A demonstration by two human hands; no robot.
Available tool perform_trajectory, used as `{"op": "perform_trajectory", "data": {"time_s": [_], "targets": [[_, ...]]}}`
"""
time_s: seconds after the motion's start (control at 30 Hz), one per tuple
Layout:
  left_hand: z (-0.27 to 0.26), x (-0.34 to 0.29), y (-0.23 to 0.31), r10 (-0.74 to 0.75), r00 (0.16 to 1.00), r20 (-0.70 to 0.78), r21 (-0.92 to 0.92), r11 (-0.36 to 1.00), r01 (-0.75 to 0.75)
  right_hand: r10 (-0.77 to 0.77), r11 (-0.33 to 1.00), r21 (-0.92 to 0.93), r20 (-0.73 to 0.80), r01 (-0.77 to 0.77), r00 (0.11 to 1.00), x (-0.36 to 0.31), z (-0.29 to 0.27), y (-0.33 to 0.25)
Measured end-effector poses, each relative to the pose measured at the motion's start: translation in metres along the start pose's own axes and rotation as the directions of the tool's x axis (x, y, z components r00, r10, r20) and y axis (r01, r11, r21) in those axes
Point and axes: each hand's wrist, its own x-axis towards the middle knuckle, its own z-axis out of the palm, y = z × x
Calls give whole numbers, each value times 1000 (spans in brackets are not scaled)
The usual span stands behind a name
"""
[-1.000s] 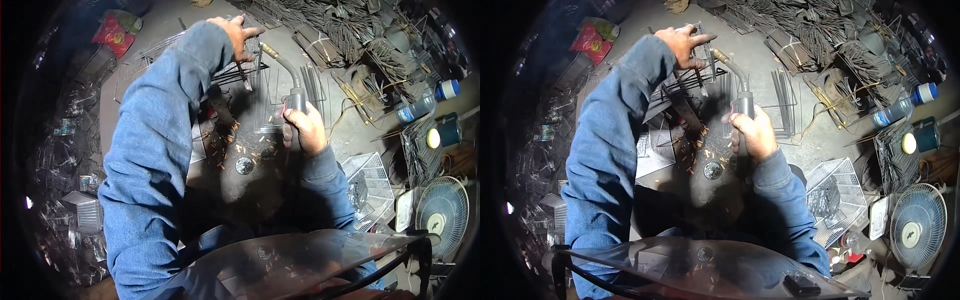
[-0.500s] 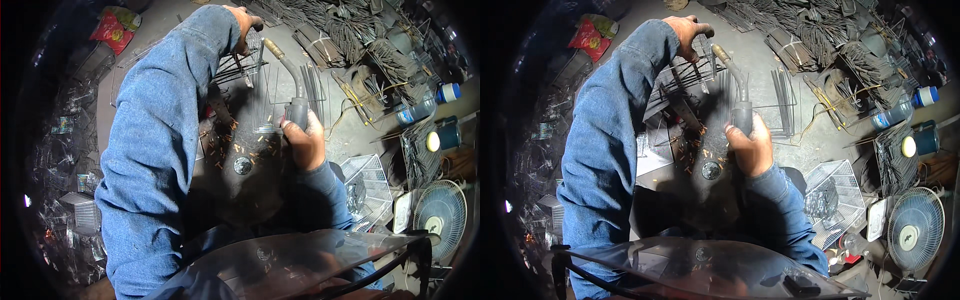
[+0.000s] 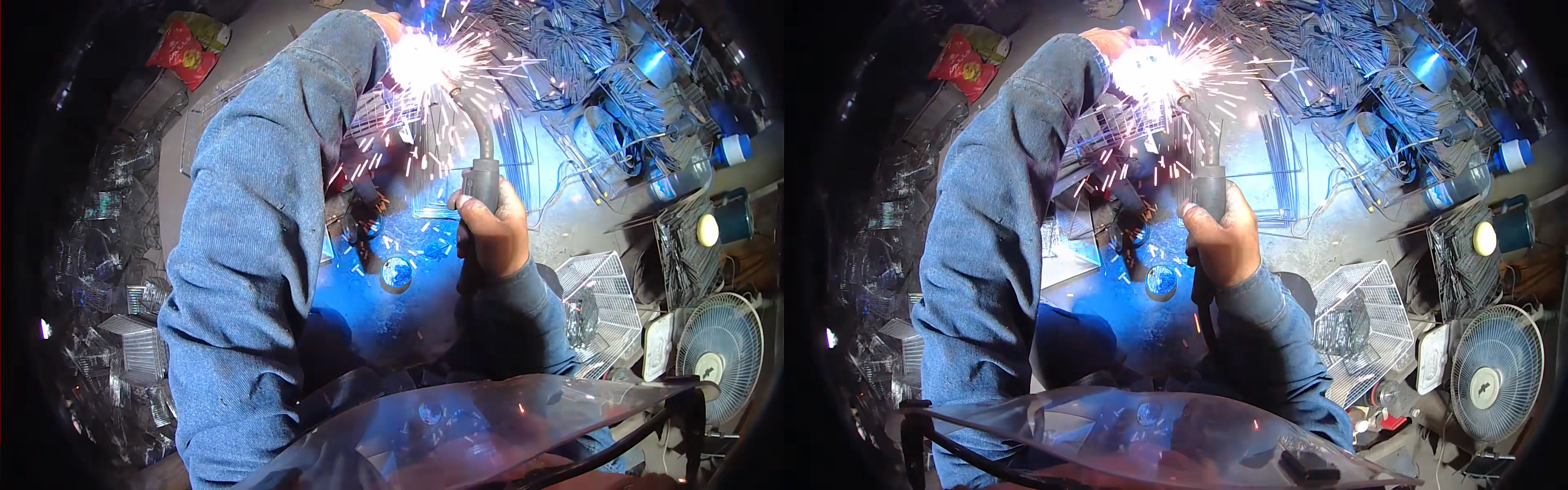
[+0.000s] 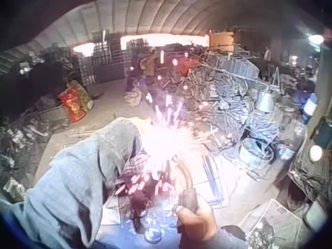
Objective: The person is welding together metal wire components to construct cages.
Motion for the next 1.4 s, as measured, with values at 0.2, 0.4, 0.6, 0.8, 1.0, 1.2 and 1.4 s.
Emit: {"op": "perform_trajectory", "data": {"time_s": [0.2, 0.4, 0.6, 0.8, 1.0, 1.2, 1.4], "targets": [[11, 9, -4, 10, 1000, 0, 31, 999, -10, -81, 996, -32, 7, 81, 997, 3, -3, 8], [9, 1, 1, -49, 999, -2, 63, 997, 49, -424, 818, -442, -32, 367, 905, 10, 2, 14], [46, -43, 11, -300, 911, -282, 212, 907, 364, 74, 979, 183, 91, -89, 993, 15, -29, 10], [75, -25, -8, -133, 919, -371, 86, 981, 176, 201, 860, 464, 76, -213, 977, 32, -25, 37], [67, -19, -4, -170, 942, -290, 87, 975, 203, 251, 808, 533, 75, -252, 965, 38, -14, 57], [65, -22, -2, -156, 936, -315, 86, 978, 192, 306, 765, 540, 173, -350, 936, 38, -19, 62], [68, -20, -6, -160, 936, -313, 102, 974, 201, 306, 766, 535, 184, -356, 934, 37, -17, 62]]}}
